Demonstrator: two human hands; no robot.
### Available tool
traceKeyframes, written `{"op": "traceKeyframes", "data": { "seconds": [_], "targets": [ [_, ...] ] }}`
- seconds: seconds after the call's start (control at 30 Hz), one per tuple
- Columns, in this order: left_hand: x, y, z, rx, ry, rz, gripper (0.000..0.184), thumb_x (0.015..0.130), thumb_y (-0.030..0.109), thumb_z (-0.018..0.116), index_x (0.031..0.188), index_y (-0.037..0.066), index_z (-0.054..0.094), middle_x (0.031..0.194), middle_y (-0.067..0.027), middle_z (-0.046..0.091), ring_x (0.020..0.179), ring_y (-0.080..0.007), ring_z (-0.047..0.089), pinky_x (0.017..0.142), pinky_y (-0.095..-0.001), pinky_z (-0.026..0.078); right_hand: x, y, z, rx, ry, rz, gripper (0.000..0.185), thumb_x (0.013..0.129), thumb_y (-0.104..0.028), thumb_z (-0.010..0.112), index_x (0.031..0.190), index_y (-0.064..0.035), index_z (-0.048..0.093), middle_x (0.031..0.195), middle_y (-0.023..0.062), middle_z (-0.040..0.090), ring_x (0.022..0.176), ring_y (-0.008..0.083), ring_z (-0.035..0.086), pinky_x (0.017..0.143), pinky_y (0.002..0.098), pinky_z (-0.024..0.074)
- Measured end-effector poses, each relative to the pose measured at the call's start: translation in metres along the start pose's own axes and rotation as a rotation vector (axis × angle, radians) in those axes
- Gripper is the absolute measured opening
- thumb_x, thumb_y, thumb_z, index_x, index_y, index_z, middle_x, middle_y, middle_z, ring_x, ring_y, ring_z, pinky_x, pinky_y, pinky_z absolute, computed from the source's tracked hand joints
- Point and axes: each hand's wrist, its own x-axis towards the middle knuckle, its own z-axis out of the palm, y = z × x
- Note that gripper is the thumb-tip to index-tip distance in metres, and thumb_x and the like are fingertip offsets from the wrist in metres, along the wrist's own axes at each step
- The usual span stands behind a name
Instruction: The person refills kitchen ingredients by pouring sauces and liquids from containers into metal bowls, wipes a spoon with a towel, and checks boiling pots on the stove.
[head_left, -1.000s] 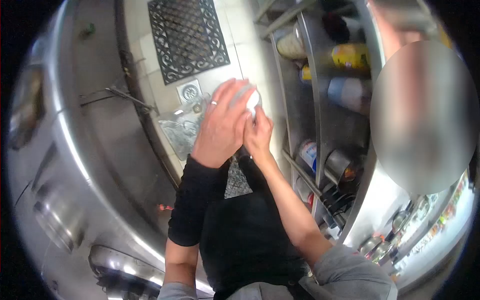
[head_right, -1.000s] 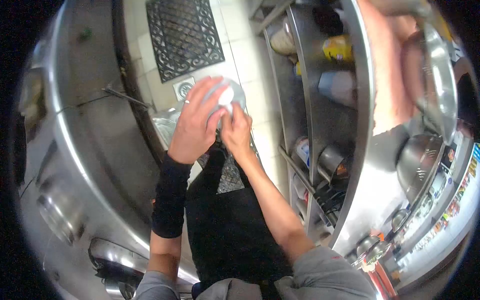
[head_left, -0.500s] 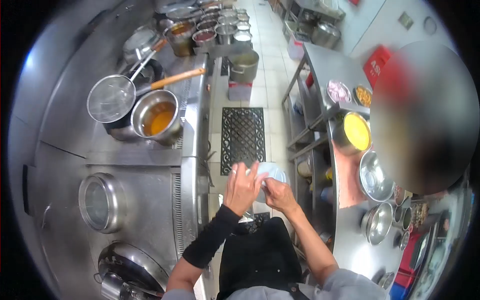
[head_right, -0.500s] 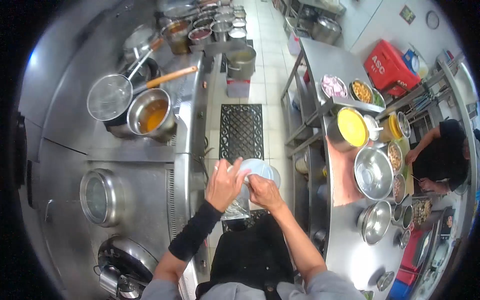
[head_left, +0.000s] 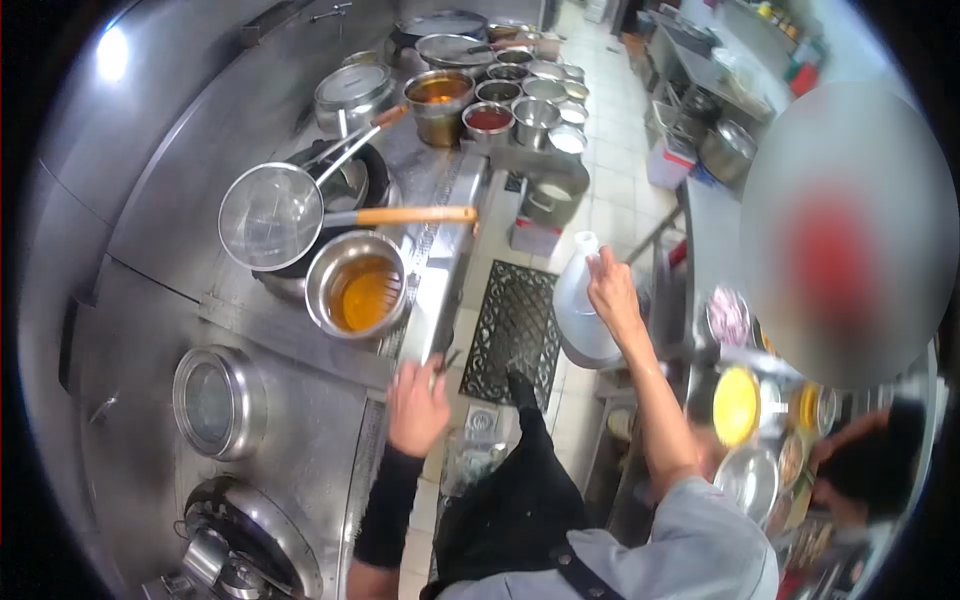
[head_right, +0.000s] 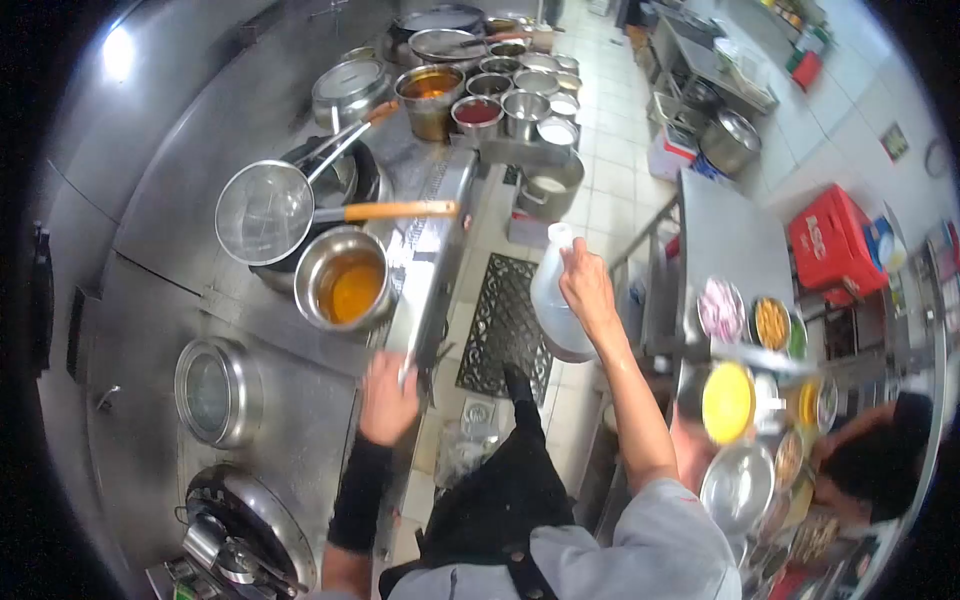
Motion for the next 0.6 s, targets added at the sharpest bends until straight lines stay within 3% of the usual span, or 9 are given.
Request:
{"op": "traceKeyframes", "data": {
  "seconds": [0.1, 0.13, 0.23, 0.3, 0.4, 0.6],
  "targets": [
    [-0.032, -0.045, 0.051, -0.094, -0.011, -0.182, 0.027, 0.085, 0.011, 0.063, 0.111, 0.007, 0.065, 0.099, -0.018, 0.061, 0.097, -0.0406, 0.058, 0.085, -0.0485, 0.047, 0.086, 0.042, 0.02, -0.029, 0.023, -0.291, 0.015, 0.085, -0.003, 0.056, 0.096, 0.0031, 0.047, 0.084, 0.0291, 0.063, 0.079, 0.0483, 0.062, 0.068, 0.0554, 0.0469],
    [-0.047, -0.056, 0.066, -0.083, -0.017, -0.24, 0.022, 0.085, 0.011, 0.065, 0.106, 0.006, 0.066, 0.097, -0.0183, 0.063, 0.098, -0.0396, 0.059, 0.087, -0.0469, 0.047, 0.118, 0.051, 0.029, -0.008, -0.051, -0.206, 0.021, 0.08, -0.002, 0.055, 0.099, 0.0042, 0.048, 0.09, 0.0288, 0.063, 0.083, 0.0468, 0.062, 0.073, 0.0544, 0.0497],
    [-0.075, -0.067, 0.085, -0.068, -0.1, -0.451, 0.018, 0.085, 0.016, 0.067, 0.1, 0.006, 0.067, 0.097, -0.0183, 0.064, 0.1, -0.0391, 0.06, 0.09, -0.0457, 0.047, 0.212, 0.093, 0.073, -0.139, -0.011, -0.213, 0.024, 0.082, -0.004, 0.053, 0.103, 0.0053, 0.048, 0.086, 0.0284, 0.063, 0.081, 0.0467, 0.063, 0.074, 0.0547, 0.0511],
    [-0.088, -0.072, 0.098, -0.086, -0.143, -0.595, 0.017, 0.084, 0.017, 0.068, 0.097, 0.006, 0.068, 0.097, -0.0182, 0.064, 0.101, -0.039, 0.06, 0.091, -0.0457, 0.047, 0.27, 0.094, 0.076, -0.158, -0.116, -0.154, 0.024, 0.082, -0.006, 0.052, 0.102, 0.0065, 0.051, 0.085, 0.0286, 0.065, 0.081, 0.047, 0.064, 0.075, 0.0552, 0.0525],
    [-0.079, -0.048, 0.099, -0.038, -0.12, -0.775, 0.015, 0.083, 0.016, 0.069, 0.096, 0.008, 0.068, 0.099, -0.0182, 0.064, 0.102, -0.0386, 0.06, 0.091, -0.0463, 0.047, 0.354, 0.112, 0.1, -0.145, -0.186, -0.105, 0.02, 0.081, -0.008, 0.051, 0.09, 0.0062, 0.063, 0.095, 0.0333, 0.066, 0.087, 0.0477, 0.066, 0.079, 0.0534, 0.0544],
    [-0.092, -0.064, 0.12, -0.023, -0.185, -0.787, 0.015, 0.084, 0.017, 0.069, 0.095, 0.008, 0.069, 0.099, -0.0185, 0.063, 0.098, -0.0375, 0.061, 0.089, -0.0457, 0.048, 0.476, 0.159, 0.163, -0.341, -0.431, -0.076, 0.032, 0.087, -0.012, 0.047, 0.103, 0.0077, 0.067, 0.101, 0.0338, 0.066, 0.1, 0.0444, 0.067, 0.086, 0.0519, 0.0544]
  ]
}}
